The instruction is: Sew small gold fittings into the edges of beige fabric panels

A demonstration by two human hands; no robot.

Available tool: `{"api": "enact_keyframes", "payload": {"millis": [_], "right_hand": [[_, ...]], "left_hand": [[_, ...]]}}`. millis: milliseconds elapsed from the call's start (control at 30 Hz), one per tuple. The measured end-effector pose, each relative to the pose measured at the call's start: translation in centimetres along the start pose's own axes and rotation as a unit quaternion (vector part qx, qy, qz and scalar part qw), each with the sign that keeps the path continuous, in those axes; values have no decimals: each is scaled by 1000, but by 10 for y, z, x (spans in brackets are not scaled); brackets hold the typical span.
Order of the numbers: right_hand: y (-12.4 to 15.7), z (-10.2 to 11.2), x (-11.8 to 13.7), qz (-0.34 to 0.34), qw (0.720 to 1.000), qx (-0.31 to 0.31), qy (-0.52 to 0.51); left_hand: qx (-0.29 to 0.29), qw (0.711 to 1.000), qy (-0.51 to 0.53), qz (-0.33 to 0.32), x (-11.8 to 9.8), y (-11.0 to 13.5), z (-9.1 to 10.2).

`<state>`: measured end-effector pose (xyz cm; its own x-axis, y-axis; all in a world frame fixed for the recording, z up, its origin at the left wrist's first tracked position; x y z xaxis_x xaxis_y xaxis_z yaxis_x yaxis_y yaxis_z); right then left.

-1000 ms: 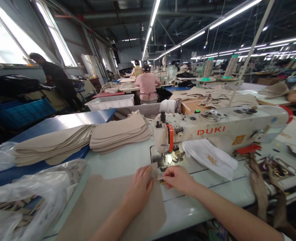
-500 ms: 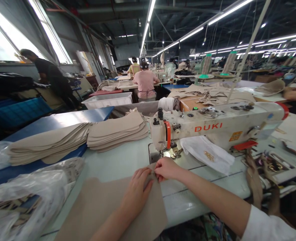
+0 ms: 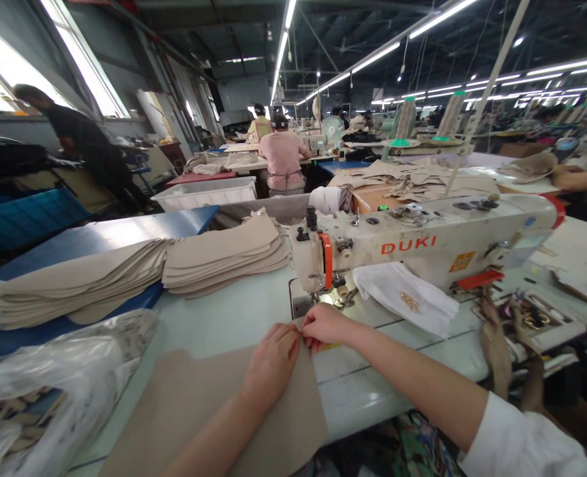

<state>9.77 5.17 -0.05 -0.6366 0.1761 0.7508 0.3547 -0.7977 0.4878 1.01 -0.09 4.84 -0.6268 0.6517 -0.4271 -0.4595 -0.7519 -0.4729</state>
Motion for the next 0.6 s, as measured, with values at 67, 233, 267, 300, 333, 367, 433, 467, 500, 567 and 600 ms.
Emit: {"api": "enact_keyframes", "payload": {"millis": [67, 233, 267, 300, 333, 367, 433, 467, 500, 567, 600], "right_hand": [[-1, 0, 0, 4, 1000, -3, 16], [3, 9, -1, 39, 994, -61, 85], [7, 12, 0, 53, 990, -83, 103], [12, 16, 1, 70, 984, -107, 122], [18, 19, 2, 91, 977, -128, 142], [25, 21, 3, 113, 970, -143, 160], [40, 21, 2, 160, 956, -155, 192], [48, 20, 2, 189, 945, -156, 218], [56, 17, 1, 222, 929, -157, 250], [71, 11, 0, 290, 883, -163, 331], [77, 7, 0, 318, 857, -167, 368]], "left_hand": [[3, 1000, -11, 1, 2, 1, -2], [5, 1000, -11, -3, 6, 1, -7], [4, 1000, -10, -1, 6, 1, -7], [3, 1000, -9, 0, 7, 1, -7], [2, 1000, -8, 1, 7, 1, -7], [2, 1000, -5, 1, 7, 1, -7], [3, 1000, 0, 3, 7, 1, -6], [5, 1000, 2, 5, 7, 1, -6], [6, 1000, 3, 7, 7, 1, -6], [8, 1000, 4, 9, 7, 2, -5], [8, 1000, 5, 8, 7, 2, -6]]}}
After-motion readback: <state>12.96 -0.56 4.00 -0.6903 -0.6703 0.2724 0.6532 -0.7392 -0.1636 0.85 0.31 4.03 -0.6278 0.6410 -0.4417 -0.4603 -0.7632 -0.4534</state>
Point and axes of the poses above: each hand's wrist, its own y-axis away from the middle knuckle, its own z-axis out of the back of the hand, x = y × z, the point moved 7 cm from there along -y, towards the middle knuckle, and after that the axes turned 11 degrees about y, right-handed, at the moved point
